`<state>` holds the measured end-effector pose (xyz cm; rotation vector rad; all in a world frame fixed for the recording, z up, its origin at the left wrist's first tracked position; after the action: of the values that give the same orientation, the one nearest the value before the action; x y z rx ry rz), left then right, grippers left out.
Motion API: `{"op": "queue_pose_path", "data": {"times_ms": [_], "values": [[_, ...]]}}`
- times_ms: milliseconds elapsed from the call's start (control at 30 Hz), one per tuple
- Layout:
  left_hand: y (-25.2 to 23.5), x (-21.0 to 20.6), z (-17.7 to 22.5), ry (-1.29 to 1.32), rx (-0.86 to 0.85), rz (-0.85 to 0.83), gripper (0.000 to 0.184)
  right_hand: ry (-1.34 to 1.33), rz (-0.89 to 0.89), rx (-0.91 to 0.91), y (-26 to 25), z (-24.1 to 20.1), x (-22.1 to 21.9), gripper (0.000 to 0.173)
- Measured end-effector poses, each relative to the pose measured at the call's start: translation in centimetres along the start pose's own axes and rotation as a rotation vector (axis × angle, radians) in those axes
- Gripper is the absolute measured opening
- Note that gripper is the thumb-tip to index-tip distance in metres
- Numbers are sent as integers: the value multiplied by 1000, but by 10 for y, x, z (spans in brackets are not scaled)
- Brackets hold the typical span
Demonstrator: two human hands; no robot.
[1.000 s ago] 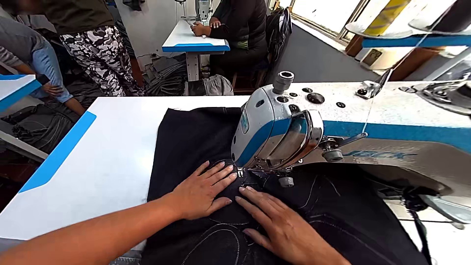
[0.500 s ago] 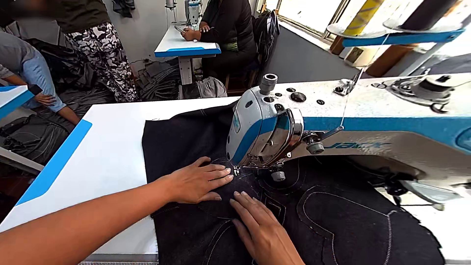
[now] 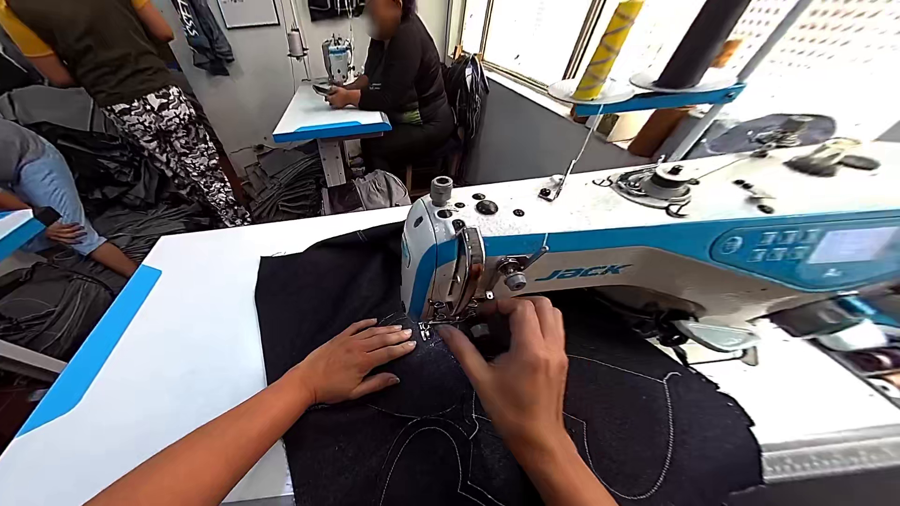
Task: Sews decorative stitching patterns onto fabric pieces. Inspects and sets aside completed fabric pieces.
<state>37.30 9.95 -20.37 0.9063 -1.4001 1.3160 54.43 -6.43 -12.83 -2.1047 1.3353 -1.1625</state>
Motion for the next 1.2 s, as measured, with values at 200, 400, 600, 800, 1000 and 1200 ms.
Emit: {"op": "queue_pose_path", "data": {"times_ms": [200,400,600,800,1000,1200], "values": [[0,1,0,-25,20,8,51,-80,75,-95,0,-3,-11,17],[0,0,2,-21,42,-1,51,-147,11,-145,-4,3,6,15],[-27,34,46,-197,54,570,21,-67,-32,-49,14,54,31,20],[-80,44,77,-375,187,844,17,6,-135,-20,50,97,14,17],[-92,49,86,-443,257,877,14,-43,-177,-24,51,99,12,16],[-105,47,98,-454,352,925,15,-89,-188,-21,52,100,9,17]]}}
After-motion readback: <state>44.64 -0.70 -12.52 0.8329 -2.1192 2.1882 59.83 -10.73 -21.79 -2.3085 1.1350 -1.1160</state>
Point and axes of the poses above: each hand's wrist, its own y-axis away from the middle knuckle, its own x-axis out of the back of the hand, z = x × y, the point moved 3 cm from there along -y, towards the middle knuckle, and after that the axes turned 7 degrees about -x, right-handed, at the moved point
